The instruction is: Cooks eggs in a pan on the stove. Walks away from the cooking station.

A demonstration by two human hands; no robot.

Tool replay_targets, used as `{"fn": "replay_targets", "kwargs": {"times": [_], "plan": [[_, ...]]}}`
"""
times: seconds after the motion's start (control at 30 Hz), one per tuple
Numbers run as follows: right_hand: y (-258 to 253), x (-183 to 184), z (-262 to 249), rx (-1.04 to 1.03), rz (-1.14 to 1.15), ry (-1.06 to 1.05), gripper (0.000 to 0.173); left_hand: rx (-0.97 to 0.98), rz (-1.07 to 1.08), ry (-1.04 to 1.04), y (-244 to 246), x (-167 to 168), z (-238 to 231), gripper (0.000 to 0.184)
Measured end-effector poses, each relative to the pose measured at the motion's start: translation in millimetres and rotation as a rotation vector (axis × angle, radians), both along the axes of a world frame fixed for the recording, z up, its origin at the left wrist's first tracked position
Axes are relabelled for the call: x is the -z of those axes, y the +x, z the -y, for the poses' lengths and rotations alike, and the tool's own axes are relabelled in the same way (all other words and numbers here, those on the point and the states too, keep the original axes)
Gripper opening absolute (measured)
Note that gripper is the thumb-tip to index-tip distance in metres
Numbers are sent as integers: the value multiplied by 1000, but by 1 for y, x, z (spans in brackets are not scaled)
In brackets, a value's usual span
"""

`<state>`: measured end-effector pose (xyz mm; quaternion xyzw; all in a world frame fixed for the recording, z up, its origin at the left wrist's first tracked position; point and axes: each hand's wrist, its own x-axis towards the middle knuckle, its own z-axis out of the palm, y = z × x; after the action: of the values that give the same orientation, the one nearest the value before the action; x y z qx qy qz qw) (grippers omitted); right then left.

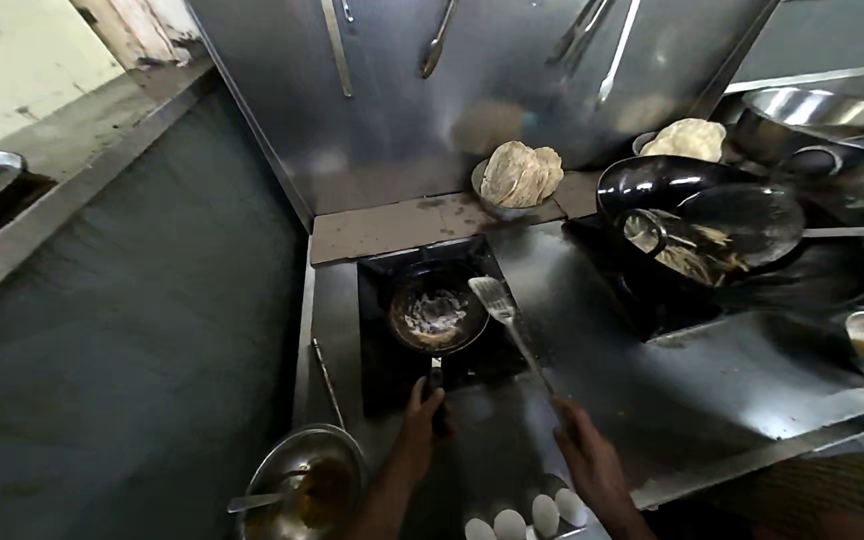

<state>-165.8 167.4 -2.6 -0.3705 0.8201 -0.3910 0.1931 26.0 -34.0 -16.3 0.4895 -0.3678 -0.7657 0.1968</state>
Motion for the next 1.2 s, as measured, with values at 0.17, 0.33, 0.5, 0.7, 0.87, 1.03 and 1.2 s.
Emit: {"fn": "replay_targets", "kwargs": {"times": [0.17,0.33,0.5,0.7,0.87,1.03,1.2], "plan": [[-33,41,-64,194,-47,88,46,-56,76,-134,36,2,-34,51],[-48,73,-94,209,-137,310,43,23,179,-87,65,4,-73,44],[-55,95,-99,101,-195,425,48,247,237,-96,72,3,-94,41],[-46,76,-94,72,-195,392,41,626,42,-160,83,-8,-104,50],[0,64,-87,-250,-1,399,56,1103,-156,-173,104,-6,-105,67],[13,82,-81,-280,-73,425,48,1122,-195,-78,121,-10,-108,81],[1,78,-103,151,472,109,48,1037,-171,-101,129,-1,-107,78]]}}
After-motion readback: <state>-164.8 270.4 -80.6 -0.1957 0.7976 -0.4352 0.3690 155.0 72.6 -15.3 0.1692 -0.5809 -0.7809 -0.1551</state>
